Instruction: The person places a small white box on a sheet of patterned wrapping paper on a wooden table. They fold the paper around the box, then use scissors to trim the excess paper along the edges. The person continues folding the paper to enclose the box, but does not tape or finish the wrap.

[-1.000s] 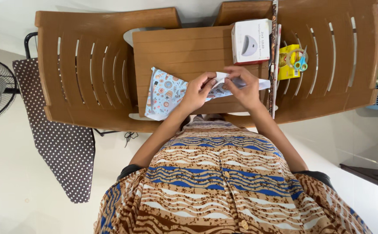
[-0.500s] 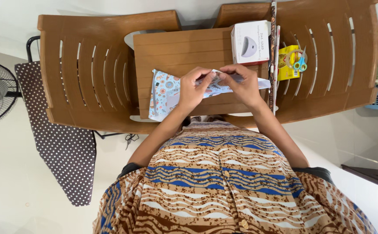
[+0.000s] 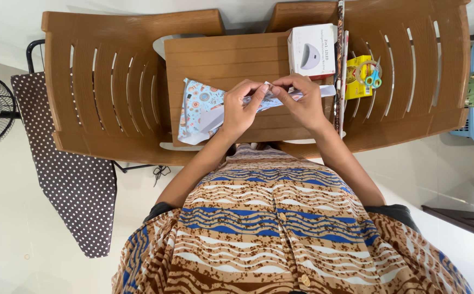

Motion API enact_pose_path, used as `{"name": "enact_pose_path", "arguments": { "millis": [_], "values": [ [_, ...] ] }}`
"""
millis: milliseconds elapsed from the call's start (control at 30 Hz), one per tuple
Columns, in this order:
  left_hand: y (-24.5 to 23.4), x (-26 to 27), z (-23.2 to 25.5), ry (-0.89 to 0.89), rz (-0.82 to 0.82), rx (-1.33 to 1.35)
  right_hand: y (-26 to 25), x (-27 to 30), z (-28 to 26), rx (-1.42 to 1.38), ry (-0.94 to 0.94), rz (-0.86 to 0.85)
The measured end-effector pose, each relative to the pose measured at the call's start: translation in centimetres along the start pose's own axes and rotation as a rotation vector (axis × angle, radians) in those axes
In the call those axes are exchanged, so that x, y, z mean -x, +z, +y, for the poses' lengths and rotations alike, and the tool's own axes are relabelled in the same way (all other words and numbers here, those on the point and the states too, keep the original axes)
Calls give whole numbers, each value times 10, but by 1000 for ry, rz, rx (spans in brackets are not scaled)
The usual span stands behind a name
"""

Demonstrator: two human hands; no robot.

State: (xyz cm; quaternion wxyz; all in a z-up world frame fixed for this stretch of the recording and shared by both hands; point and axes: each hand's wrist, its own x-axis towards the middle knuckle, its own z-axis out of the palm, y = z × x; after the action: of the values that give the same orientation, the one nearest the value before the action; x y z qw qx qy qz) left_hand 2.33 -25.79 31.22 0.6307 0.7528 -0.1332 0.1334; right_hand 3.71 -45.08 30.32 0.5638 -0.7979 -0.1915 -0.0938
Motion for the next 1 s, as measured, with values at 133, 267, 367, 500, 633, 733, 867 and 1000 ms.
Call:
{"name": "enact_pose_path", "arguments": {
  "millis": [133, 267, 367, 500, 633, 733, 867, 1000],
  "values": [
    [1, 2, 0, -21, -1, -7, 0, 2, 0, -15, -1, -17],
    [3, 3, 1, 36, 4, -25, -1, 5, -1, -54, 10, -18],
    [3, 2, 1, 43, 2, -23, -2, 4, -2, -52, 4, -18],
    [4, 4, 3, 48, -4, -34, -2, 5, -4, -59, 24, -3],
    [4, 3, 4, 58, -2, -38, -2, 3, -5, -67, 47, 4],
    [3, 2, 5, 113, -14, -92, -2, 2, -2, -116, -17, 0],
    [3, -2, 5, 166, -36, -161, -4, -1, 7, -118, -64, -47],
    [2, -5, 8, 168, -61, -171, -3, -3, 13, -264, 48, -88]
  ]
}}
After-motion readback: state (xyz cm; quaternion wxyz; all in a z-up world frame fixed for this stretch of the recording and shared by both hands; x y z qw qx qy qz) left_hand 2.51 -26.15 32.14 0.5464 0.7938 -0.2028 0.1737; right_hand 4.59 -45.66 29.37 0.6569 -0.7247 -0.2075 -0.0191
